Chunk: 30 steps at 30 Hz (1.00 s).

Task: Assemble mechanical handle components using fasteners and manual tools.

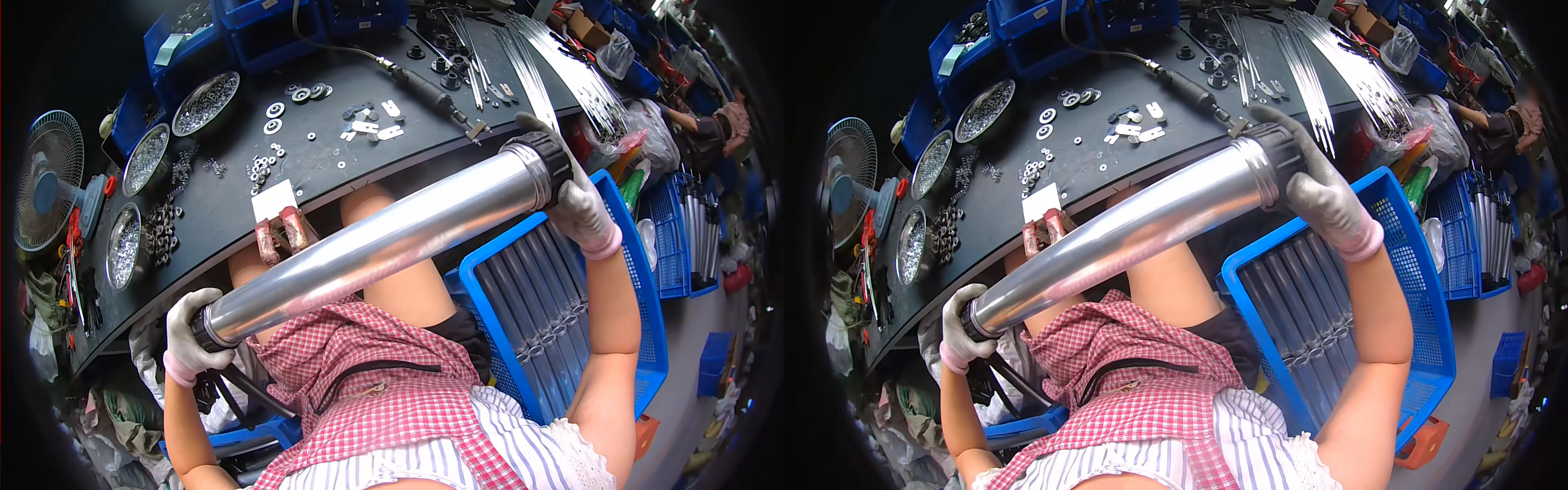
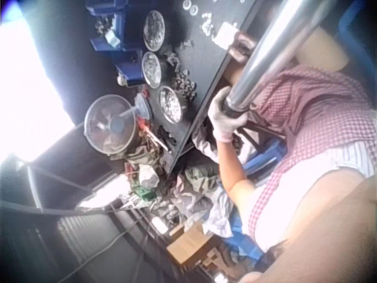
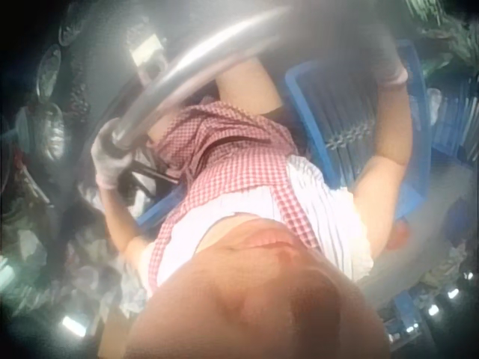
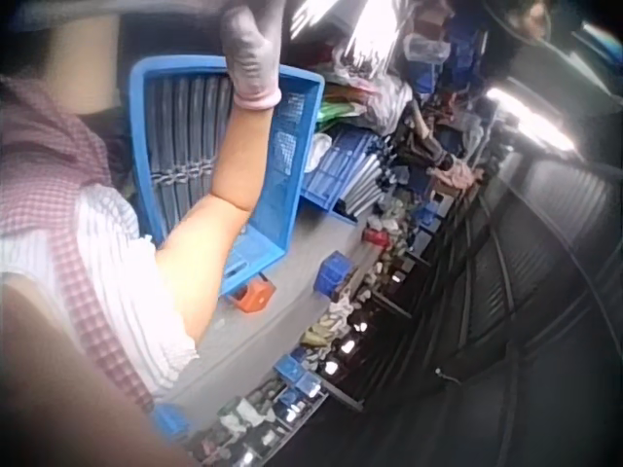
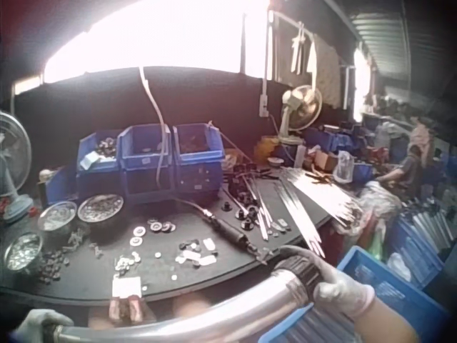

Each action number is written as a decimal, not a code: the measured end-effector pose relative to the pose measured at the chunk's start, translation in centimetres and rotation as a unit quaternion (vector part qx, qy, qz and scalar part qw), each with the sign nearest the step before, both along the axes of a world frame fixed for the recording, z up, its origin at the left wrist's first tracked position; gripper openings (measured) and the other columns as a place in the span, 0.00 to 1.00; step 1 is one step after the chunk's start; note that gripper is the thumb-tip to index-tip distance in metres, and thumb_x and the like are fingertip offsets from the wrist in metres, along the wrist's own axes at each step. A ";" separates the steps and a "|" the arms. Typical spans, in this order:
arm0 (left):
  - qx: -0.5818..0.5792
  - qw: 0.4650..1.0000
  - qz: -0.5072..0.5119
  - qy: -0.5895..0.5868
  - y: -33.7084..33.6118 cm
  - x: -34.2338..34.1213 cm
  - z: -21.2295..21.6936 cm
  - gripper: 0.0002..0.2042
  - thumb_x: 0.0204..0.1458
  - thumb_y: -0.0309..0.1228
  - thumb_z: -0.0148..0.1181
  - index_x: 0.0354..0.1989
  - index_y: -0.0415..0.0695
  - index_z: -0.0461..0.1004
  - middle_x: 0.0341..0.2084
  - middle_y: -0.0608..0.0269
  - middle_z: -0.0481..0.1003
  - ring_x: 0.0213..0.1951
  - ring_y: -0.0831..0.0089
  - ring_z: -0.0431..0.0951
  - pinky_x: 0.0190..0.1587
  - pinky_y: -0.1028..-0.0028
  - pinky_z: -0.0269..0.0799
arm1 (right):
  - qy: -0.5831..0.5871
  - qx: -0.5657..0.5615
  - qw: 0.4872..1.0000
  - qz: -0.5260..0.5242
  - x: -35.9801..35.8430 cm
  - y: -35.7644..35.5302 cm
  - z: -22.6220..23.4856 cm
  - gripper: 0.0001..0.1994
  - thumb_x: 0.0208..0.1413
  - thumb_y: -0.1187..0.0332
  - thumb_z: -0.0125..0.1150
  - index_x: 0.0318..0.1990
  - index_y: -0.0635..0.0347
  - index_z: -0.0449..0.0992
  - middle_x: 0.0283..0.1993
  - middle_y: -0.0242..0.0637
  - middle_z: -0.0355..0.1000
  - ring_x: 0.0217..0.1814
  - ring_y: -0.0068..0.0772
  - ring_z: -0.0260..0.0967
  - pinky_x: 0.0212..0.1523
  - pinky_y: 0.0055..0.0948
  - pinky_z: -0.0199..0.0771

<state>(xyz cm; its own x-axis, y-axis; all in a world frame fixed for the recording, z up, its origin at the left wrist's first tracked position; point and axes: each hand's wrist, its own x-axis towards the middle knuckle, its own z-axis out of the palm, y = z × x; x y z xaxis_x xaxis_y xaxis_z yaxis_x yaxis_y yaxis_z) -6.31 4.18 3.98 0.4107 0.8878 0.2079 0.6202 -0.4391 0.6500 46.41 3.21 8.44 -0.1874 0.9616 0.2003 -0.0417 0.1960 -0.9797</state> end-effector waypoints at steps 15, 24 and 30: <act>-0.302 0.952 -0.052 -0.005 3.7 1.5 4.1 0.38 0.12 0.41 0.69 0.41 0.33 0.74 0.37 0.58 0.77 0.39 0.72 0.77 0.50 0.71 0.71 | -0.124 -0.137 0.982 0.025 -0.1 -4.9 5.1 0.51 0.45 0.23 0.45 0.61 0.64 0.62 0.56 0.41 0.66 0.55 0.27 0.65 0.51 0.29 0.71; -0.120 0.981 -0.106 0.112 4.8 2.8 2.9 0.40 0.15 0.42 0.69 0.45 0.33 0.73 0.38 0.54 0.77 0.41 0.67 0.78 0.50 0.70 0.71 | -0.078 -0.370 0.926 -0.003 0.0 -5.0 2.5 0.45 0.56 0.31 0.42 0.65 0.66 0.56 0.39 0.44 0.70 0.39 0.34 0.70 0.40 0.33 0.73; -0.114 0.980 -0.155 0.041 3.4 1.8 3.6 0.35 0.23 0.38 0.70 0.46 0.34 0.73 0.40 0.51 0.77 0.42 0.64 0.79 0.50 0.68 0.72 | -0.330 0.281 0.896 -0.100 2.6 -4.5 -2.4 0.46 0.51 0.29 0.48 0.65 0.60 0.61 0.54 0.45 0.68 0.45 0.38 0.73 0.48 0.33 0.74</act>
